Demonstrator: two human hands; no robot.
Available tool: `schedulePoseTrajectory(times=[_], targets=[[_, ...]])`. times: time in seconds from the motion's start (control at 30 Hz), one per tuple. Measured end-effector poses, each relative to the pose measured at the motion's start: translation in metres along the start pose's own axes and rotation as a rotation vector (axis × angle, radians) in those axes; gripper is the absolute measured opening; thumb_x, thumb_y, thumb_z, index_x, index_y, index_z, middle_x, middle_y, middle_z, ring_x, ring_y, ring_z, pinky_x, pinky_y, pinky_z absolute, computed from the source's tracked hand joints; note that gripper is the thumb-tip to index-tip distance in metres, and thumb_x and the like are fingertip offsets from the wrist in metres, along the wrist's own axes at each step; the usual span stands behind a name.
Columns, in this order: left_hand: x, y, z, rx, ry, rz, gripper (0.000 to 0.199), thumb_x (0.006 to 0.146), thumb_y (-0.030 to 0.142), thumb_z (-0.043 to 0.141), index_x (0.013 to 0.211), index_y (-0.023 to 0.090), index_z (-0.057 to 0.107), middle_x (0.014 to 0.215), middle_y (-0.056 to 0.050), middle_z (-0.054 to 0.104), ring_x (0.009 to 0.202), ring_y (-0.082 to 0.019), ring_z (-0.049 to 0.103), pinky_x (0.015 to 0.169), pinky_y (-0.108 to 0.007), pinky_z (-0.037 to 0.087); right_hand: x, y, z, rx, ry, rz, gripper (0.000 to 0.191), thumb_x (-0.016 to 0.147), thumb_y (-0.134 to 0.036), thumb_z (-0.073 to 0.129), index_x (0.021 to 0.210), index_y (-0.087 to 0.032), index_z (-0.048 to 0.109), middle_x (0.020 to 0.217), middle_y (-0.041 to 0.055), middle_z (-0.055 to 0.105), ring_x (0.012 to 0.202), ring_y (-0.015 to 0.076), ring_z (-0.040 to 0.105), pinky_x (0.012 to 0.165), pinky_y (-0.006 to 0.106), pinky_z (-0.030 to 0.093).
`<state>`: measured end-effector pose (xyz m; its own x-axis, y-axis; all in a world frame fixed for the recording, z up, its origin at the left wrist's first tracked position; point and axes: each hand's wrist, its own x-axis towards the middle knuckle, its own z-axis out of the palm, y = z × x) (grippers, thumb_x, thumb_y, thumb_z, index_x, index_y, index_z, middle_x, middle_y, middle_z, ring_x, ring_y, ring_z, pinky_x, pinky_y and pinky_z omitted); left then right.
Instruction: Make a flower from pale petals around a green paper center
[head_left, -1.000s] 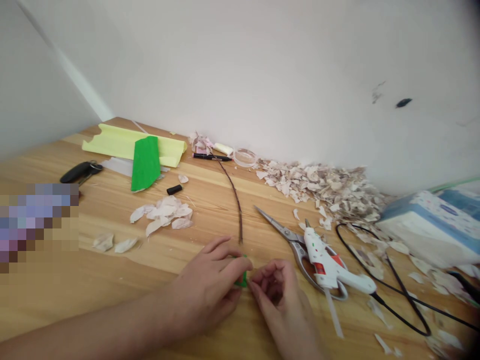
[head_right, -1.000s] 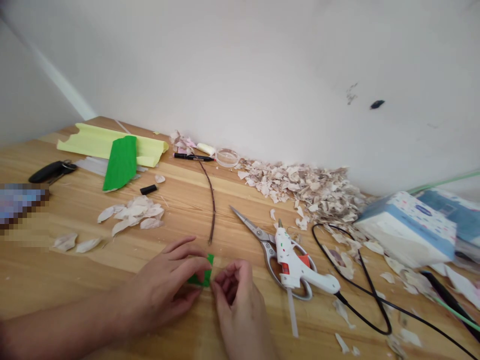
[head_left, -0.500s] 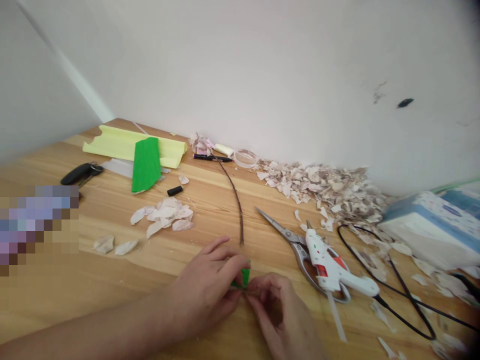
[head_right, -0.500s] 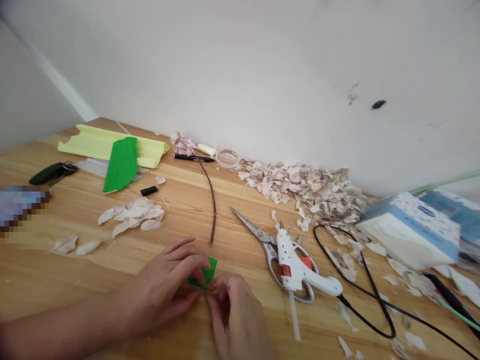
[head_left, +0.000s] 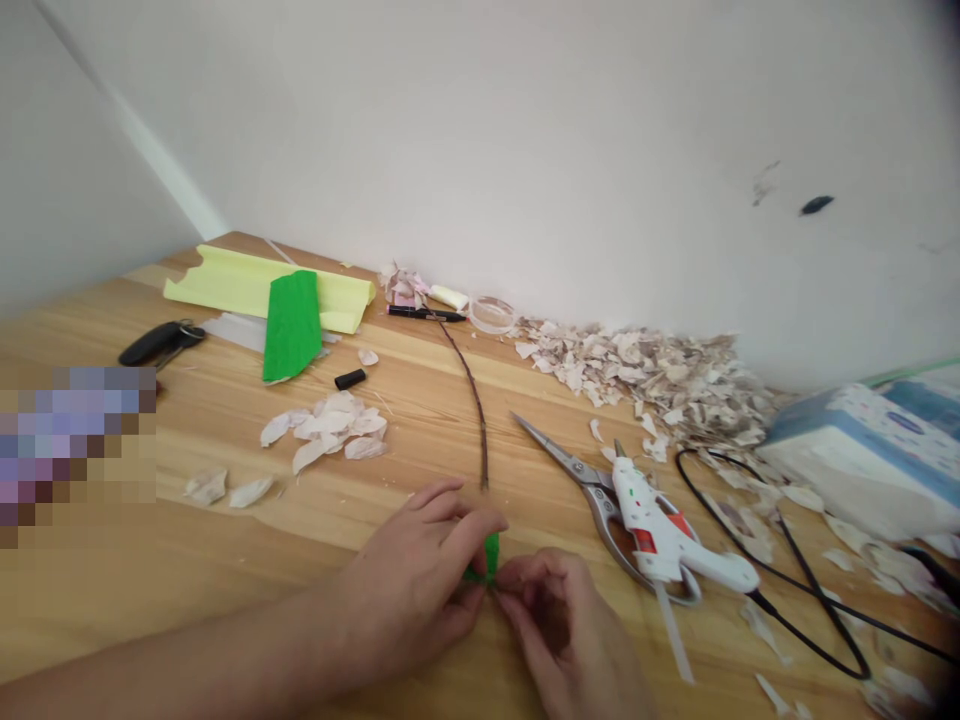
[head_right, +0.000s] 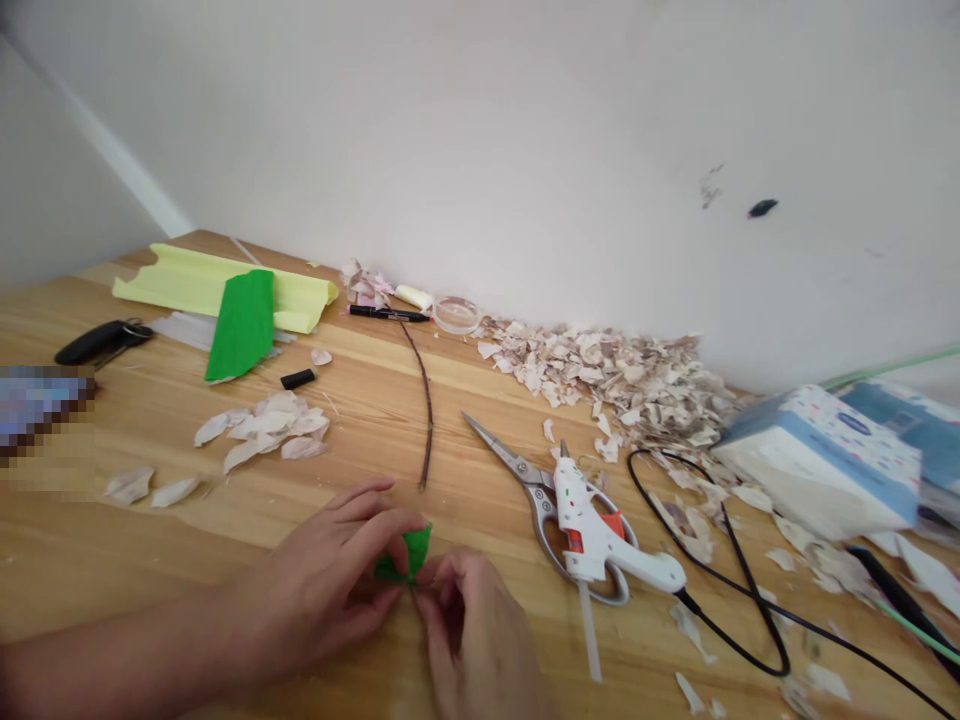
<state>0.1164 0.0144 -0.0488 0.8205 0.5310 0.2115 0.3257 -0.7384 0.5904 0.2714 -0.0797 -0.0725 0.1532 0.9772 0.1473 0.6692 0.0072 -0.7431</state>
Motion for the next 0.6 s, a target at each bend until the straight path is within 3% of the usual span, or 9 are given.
schedulePoseTrajectory(times=[0.23, 0.6], targets=[[0.0014, -0.0007, -0.0025, -0.013, -0.009, -0.016, 0.04, 0.067, 0.008, 0.054, 0.105, 0.019, 0.049, 0.094, -0.003, 0.062, 0.096, -0.02, 0.051, 0.1, -0.039, 0.033, 0.0007, 0.0009, 0.0, 0.066, 0.007, 0.024, 0.005, 0.083, -0.023, 0.047, 0.085, -0.024, 0.043, 0.073, 0.0013, 0.061, 0.061, 0.0166, 0.061, 0.056, 0.028, 0.051], [-0.0028, -0.0007, -0.0012, -0.045, 0.0, -0.023, 0.04, 0.069, 0.007, 0.053, 0.106, 0.02, 0.046, 0.091, 0.0, 0.065, 0.094, -0.018, 0.054, 0.106, -0.039, 0.026, 0.001, 0.0034, -0.0013, 0.272, -0.057, 0.238, 0.019, 0.082, -0.027, 0.05, 0.085, -0.027, 0.031, 0.074, -0.0031, 0.064, 0.064, 0.0142, 0.059, 0.061, 0.025, 0.047]])
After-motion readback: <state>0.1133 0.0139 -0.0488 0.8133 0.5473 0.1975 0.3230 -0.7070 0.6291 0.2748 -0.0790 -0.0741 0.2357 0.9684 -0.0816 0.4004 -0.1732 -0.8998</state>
